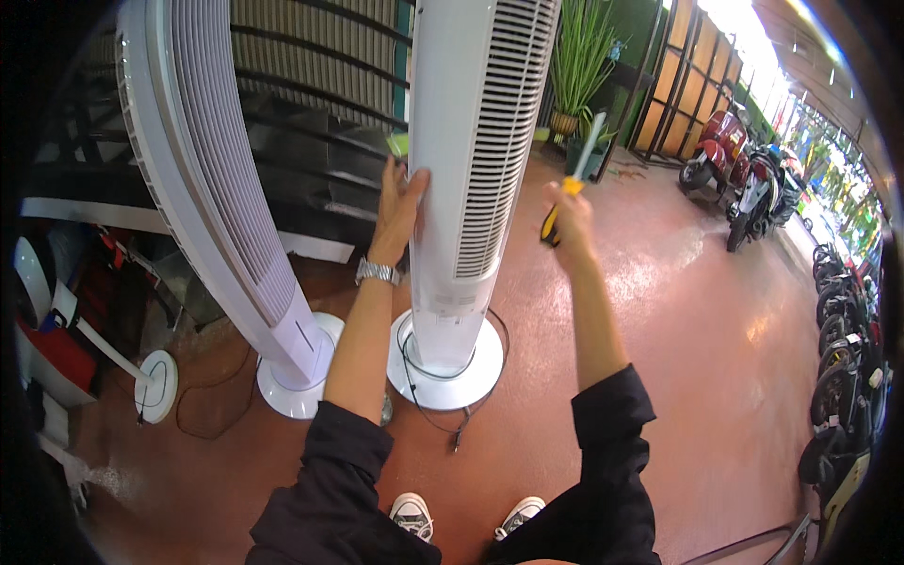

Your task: The person uses a screwdriver to remove screws from the base of a white tower fan. They briefly adjust their clothing, then continue unscrewing and repositioning the fan to access additional screws.

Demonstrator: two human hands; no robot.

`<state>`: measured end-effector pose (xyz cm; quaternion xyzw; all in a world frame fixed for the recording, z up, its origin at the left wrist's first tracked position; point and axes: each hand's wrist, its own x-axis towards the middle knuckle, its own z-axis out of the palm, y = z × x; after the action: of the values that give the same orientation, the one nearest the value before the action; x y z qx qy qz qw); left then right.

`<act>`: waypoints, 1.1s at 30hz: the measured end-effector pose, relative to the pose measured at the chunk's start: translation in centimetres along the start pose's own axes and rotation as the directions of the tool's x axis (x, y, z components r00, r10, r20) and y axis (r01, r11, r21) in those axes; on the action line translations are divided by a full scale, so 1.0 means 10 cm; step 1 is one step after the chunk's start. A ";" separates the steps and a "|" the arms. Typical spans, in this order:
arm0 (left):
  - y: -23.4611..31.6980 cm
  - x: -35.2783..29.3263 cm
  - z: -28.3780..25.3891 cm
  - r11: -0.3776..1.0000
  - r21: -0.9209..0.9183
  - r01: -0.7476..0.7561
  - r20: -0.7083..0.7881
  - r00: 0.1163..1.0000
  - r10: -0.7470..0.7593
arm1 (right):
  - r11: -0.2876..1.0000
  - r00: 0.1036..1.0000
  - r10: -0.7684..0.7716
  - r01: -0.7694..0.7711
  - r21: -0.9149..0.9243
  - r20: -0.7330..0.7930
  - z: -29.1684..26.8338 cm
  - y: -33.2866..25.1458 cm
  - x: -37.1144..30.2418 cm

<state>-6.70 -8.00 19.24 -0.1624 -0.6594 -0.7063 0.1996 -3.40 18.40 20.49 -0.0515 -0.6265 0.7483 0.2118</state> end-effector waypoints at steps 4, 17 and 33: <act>-0.39 -0.18 0.12 0.999 -0.042 0.009 0.049 0.999 -0.007 | 0.994 0.984 -0.007 0.026 -0.106 0.178 -0.08 0.65 0.16; -0.92 -0.13 0.06 0.974 -0.166 0.155 -0.036 0.986 -0.163 | 0.988 0.988 -0.156 0.156 0.006 0.016 0.45 0.91 -0.01; -0.82 -0.17 0.22 0.999 0.049 0.007 -0.133 0.991 0.000 | 0.963 0.975 -0.202 0.181 -0.198 -0.096 0.45 0.83 -0.13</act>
<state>-9.39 -5.31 11.42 -0.1090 -0.6622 -0.6995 0.2457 -5.89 12.76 13.21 -0.0535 -0.6831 0.6575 0.3133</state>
